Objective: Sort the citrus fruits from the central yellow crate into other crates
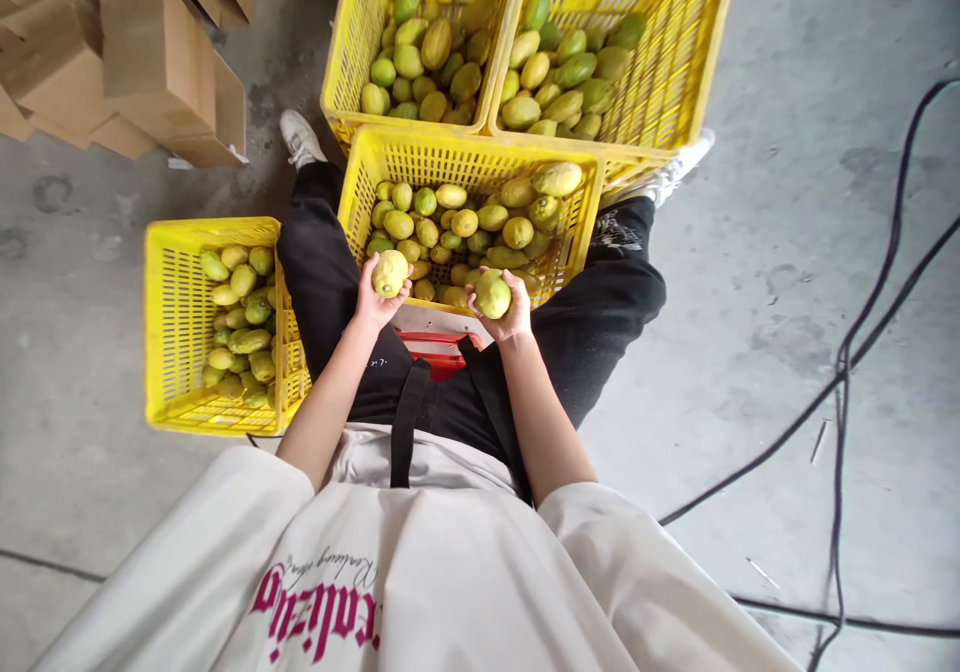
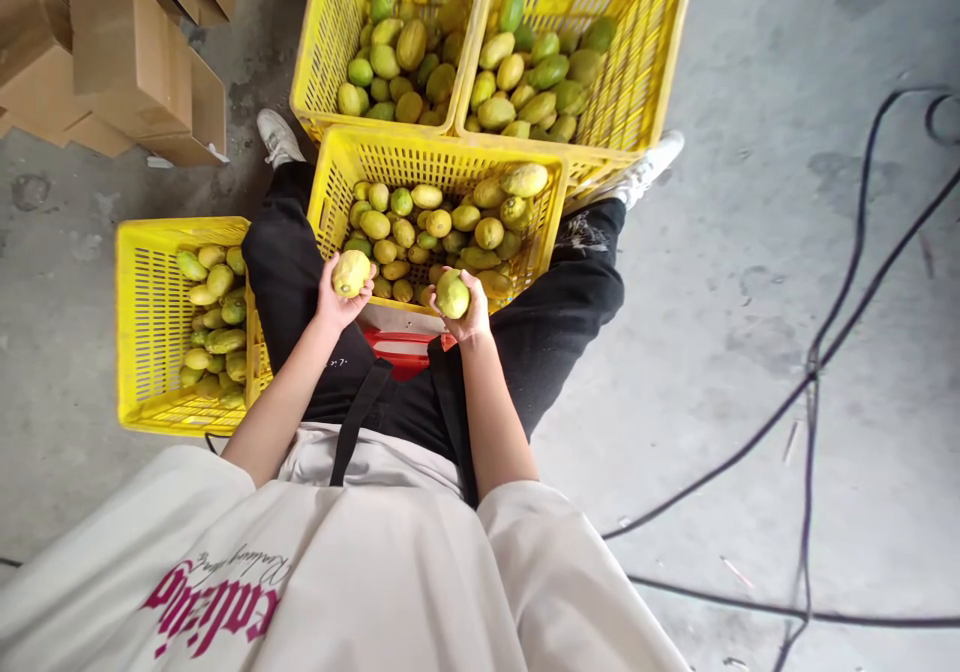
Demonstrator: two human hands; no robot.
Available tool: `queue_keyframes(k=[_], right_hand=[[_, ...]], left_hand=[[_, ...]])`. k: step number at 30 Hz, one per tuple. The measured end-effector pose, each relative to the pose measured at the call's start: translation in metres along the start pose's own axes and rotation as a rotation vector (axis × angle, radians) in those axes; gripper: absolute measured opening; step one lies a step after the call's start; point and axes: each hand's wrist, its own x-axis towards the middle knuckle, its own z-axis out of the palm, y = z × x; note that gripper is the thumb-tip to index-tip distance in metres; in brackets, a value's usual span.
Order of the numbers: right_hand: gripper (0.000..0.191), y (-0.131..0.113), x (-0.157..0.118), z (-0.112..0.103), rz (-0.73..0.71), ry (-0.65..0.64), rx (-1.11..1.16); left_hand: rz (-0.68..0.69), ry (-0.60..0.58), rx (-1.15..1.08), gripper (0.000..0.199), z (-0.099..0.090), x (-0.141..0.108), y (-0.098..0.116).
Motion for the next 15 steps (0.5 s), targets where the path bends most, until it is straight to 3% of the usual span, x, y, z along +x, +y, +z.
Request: queue_keyframes(k=[9, 15], right_hand=[[0.028, -0.0025, 0.0021, -0.0038, -0.010, 0.005, 0.074], [0.023, 0.0018, 0.0057, -0.0075, -0.053, -0.186, 0.027]], left_hand=[[0.006, -0.027, -0.033, 0.046, -0.0034, 0.0009, -0.0037], [0.038, -0.015, -0.050, 0.029, -0.0025, 0.0048, -0.0072]])
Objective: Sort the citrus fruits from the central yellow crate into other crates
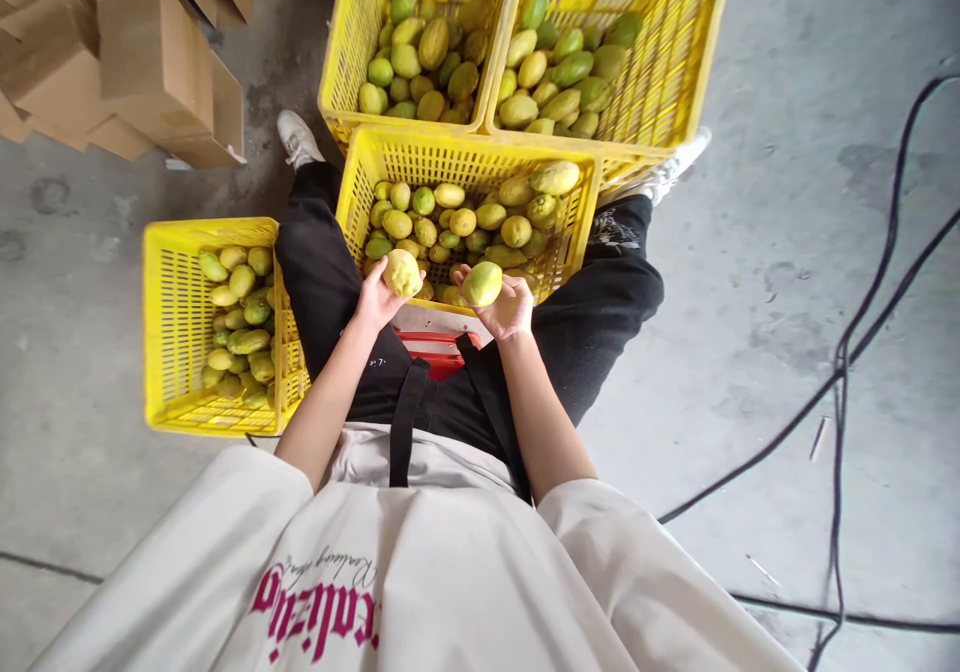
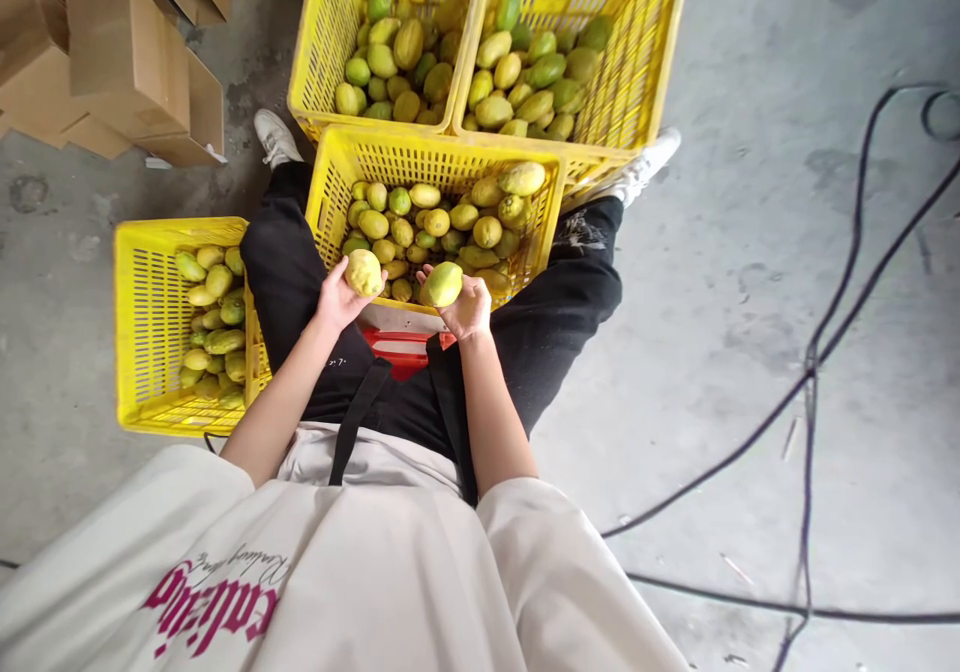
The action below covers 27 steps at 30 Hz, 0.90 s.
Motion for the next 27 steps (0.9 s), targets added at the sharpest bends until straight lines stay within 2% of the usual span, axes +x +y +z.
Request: queue_keyframes(k=[3, 7, 12, 14, 18, 22, 27], right_hand=[[0.017, -0.001, -0.003, 0.000, 0.077, -0.042, -0.050], [0.021, -0.003, -0.005, 0.002, 0.146, -0.108, -0.117], [0.022, -0.003, -0.003, 0.001, 0.071, -0.004, -0.087], [0.022, -0.001, -0.002, 0.001, 0.025, 0.021, -0.047], [0.027, 0.001, 0.000, 0.002, -0.046, -0.043, -0.036], [0.032, -0.001, -0.001, 0.004, -0.032, -0.063, -0.077], [0.035, -0.011, -0.005, 0.001, -0.007, -0.006, 0.067]], left_hand=[[-0.019, -0.004, 0.092, 0.027, -0.001, 0.001, -0.002], [-0.023, -0.072, 0.164, 0.023, -0.004, 0.000, -0.006], [-0.072, -0.100, 0.220, 0.022, -0.004, -0.001, -0.006], [-0.099, -0.082, 0.197, 0.029, -0.002, -0.002, -0.003], [-0.120, -0.096, 0.102, 0.049, 0.003, -0.007, 0.002], [-0.077, -0.180, 0.087, 0.046, 0.003, -0.009, 0.003], [-0.075, -0.218, 0.158, 0.038, 0.000, -0.008, 0.001]])
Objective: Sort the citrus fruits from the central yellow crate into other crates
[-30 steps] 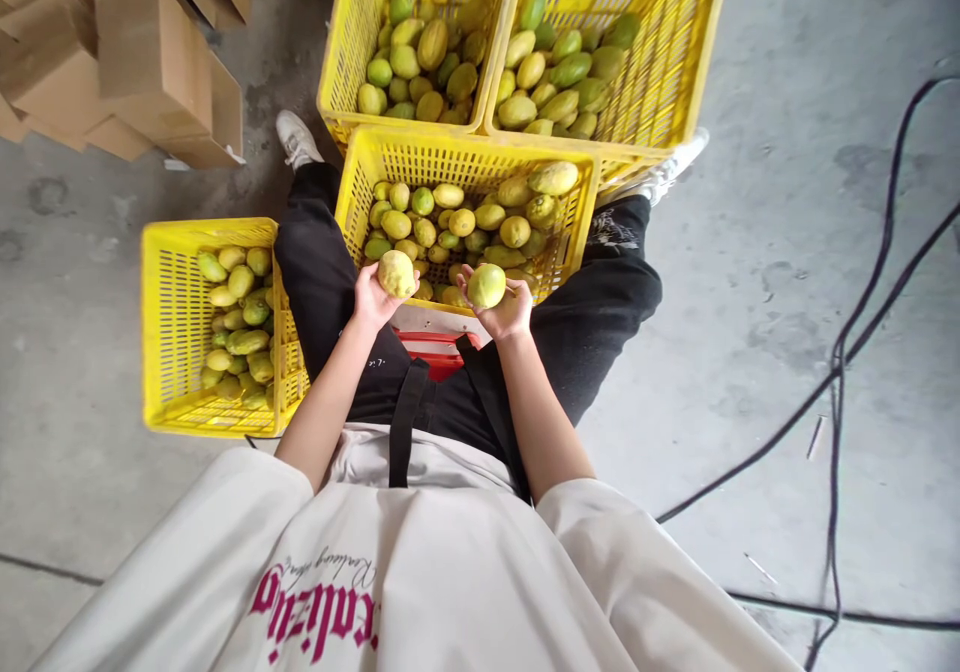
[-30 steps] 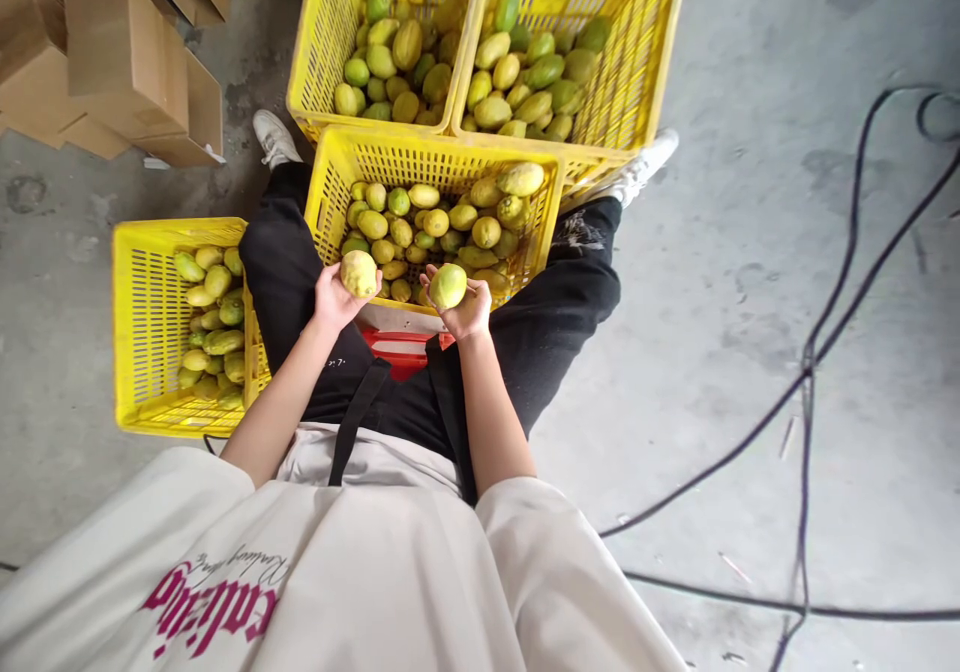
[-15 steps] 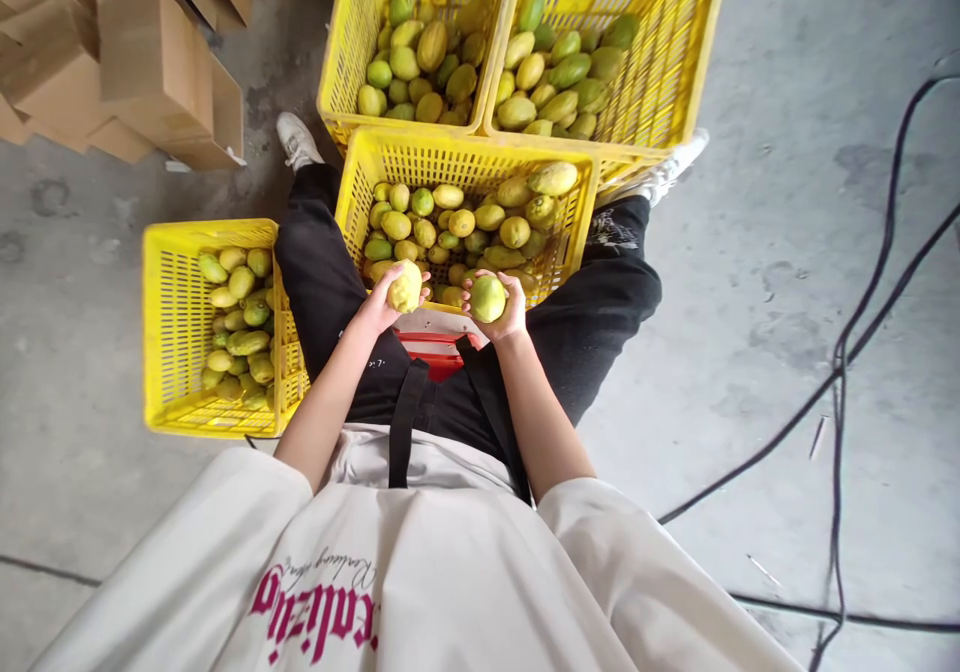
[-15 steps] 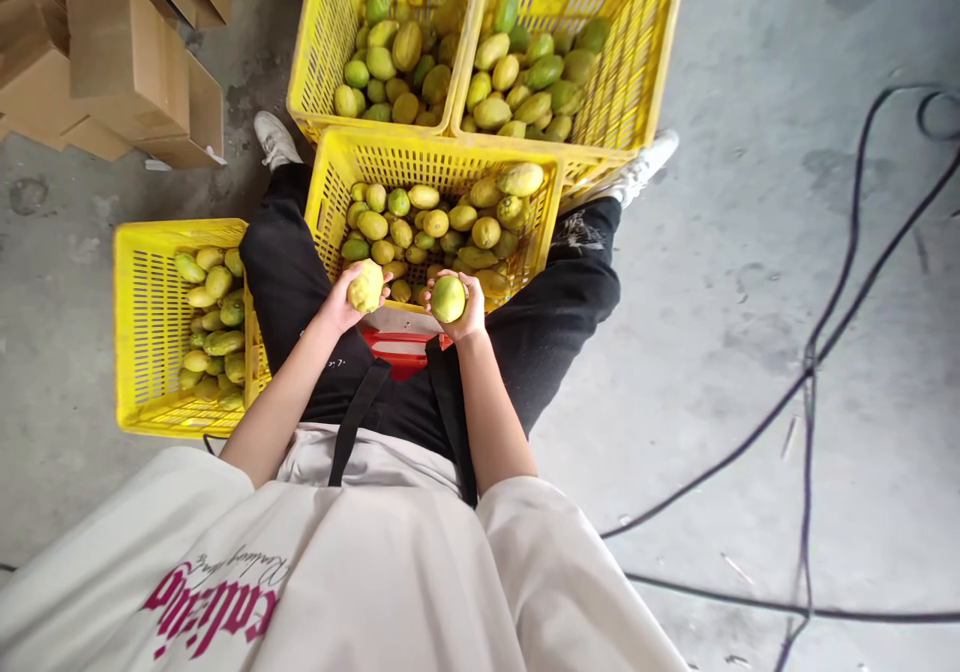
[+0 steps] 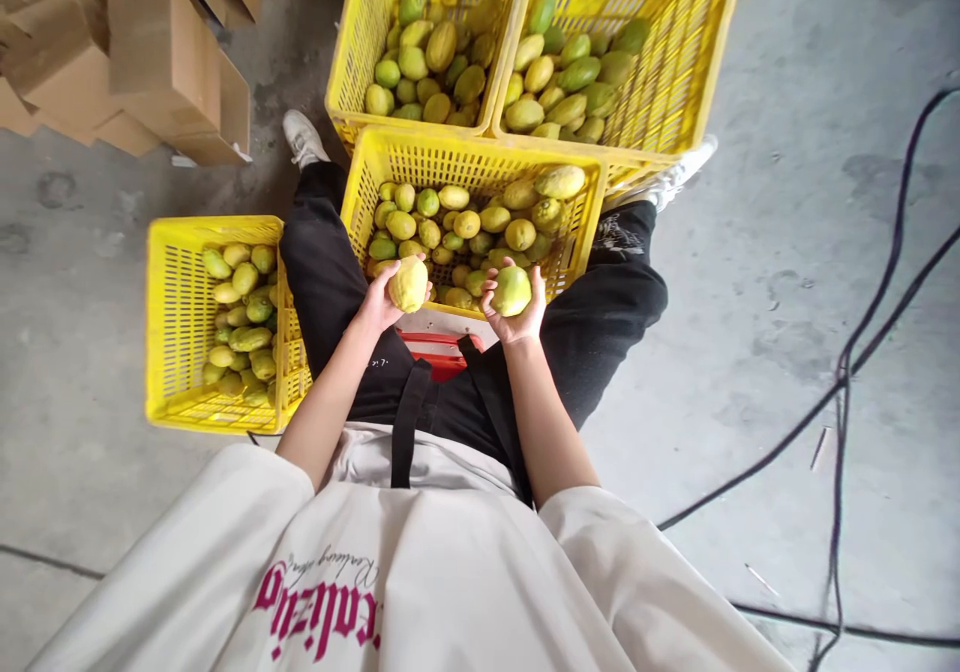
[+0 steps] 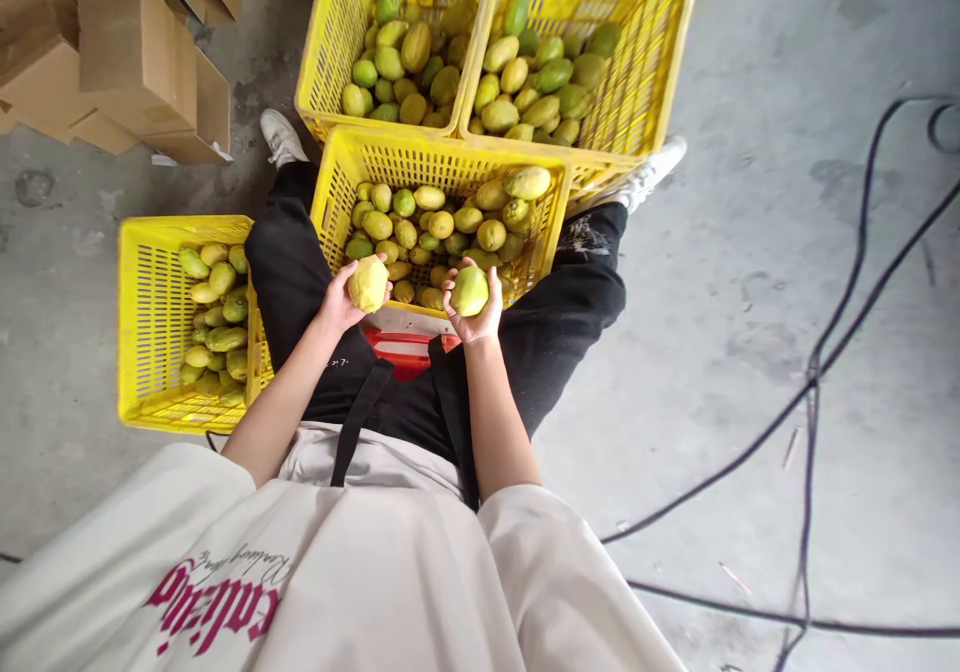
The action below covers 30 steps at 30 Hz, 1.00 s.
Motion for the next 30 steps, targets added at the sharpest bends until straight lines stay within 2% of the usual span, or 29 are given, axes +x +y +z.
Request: queue_keyframes(k=[4, 7, 14, 16, 20, 24, 27, 30], right_hand=[[0.032, 0.000, 0.002, -0.001, 0.025, 0.079, 0.009], [0.031, 0.004, 0.002, 0.001, -0.001, 0.087, 0.023], [0.031, 0.007, -0.002, 0.008, -0.087, 0.017, 0.032], [0.026, 0.006, -0.001, 0.008, -0.071, 0.031, -0.009], [0.029, 0.003, 0.000, 0.004, 0.022, 0.031, -0.065], [0.023, 0.003, 0.002, 0.002, 0.032, 0.066, -0.088], [0.023, 0.006, 0.003, 0.002, 0.010, 0.108, -0.096], [0.029, 0.009, 0.003, 0.002, -0.035, 0.062, -0.073]], left_hand=[[-0.058, 0.026, 0.079, 0.036, 0.000, 0.002, -0.001], [-0.087, 0.041, 0.085, 0.036, -0.001, 0.003, 0.000], [0.023, 0.112, -0.110, 0.048, -0.002, 0.002, 0.003], [0.022, 0.101, -0.089, 0.045, -0.002, 0.003, 0.001], [-0.014, 0.064, 0.018, 0.036, -0.005, 0.006, -0.005], [-0.018, 0.041, 0.102, 0.024, -0.008, 0.007, -0.010], [-0.001, 0.090, 0.074, 0.024, -0.007, 0.008, -0.007], [0.033, 0.204, -0.033, 0.034, -0.004, 0.009, -0.001]])
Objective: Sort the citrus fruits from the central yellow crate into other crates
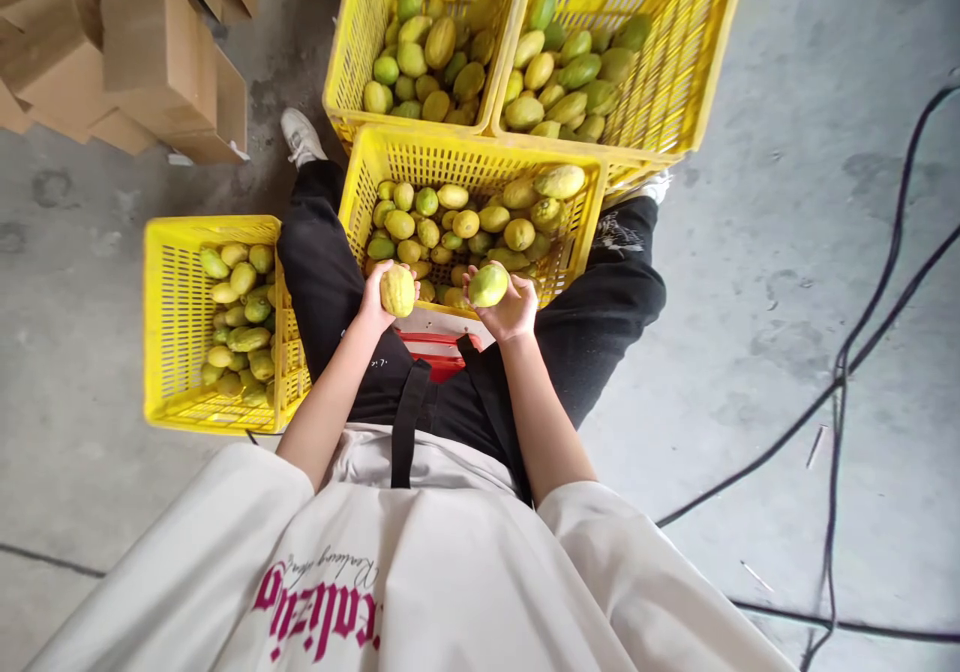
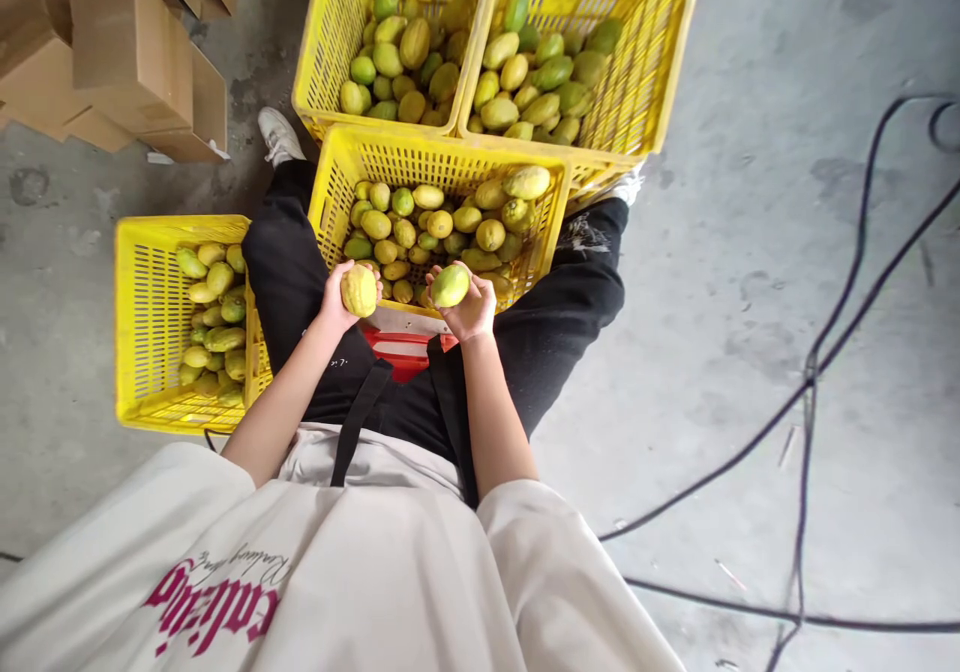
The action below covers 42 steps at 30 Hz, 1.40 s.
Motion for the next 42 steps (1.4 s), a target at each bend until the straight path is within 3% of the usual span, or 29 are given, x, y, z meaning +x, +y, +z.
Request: queue_keyframes(k=[5, 9, 13, 18, 24, 28, 32, 38, 42], right_hand=[[0.034, 0.001, 0.001, 0.000, 0.029, -0.052, -0.037], [0.035, 0.001, 0.002, 0.000, 0.107, -0.039, -0.100], [0.030, 0.002, 0.004, -0.001, 0.067, -0.006, -0.090], [0.027, 0.005, 0.010, -0.004, -0.029, 0.098, -0.079], [0.034, 0.006, 0.009, -0.006, -0.054, 0.103, -0.054], [0.041, 0.007, 0.004, -0.003, -0.014, 0.036, -0.113], [0.034, 0.010, 0.002, 0.002, 0.034, -0.007, -0.163], [0.028, 0.010, 0.007, -0.003, 0.070, 0.043, -0.135], [0.024, 0.005, 0.009, -0.006, 0.036, 0.103, -0.070]], left_hand=[[0.057, 0.105, -0.178, 0.044, -0.001, 0.002, 0.004], [0.042, 0.060, -0.183, 0.034, -0.003, 0.003, 0.000], [0.013, 0.022, -0.123, 0.026, 0.001, 0.002, 0.001], [-0.103, -0.062, -0.006, 0.040, 0.006, -0.003, 0.010], [-0.184, -0.058, 0.003, 0.051, 0.007, -0.003, 0.008], [-0.161, -0.096, -0.025, 0.049, 0.004, -0.003, 0.005], [-0.169, -0.091, -0.017, 0.042, 0.004, -0.004, 0.004], [-0.098, -0.098, -0.009, 0.026, 0.007, -0.006, 0.004], [-0.113, -0.136, -0.008, 0.039, 0.005, -0.004, 0.005]])
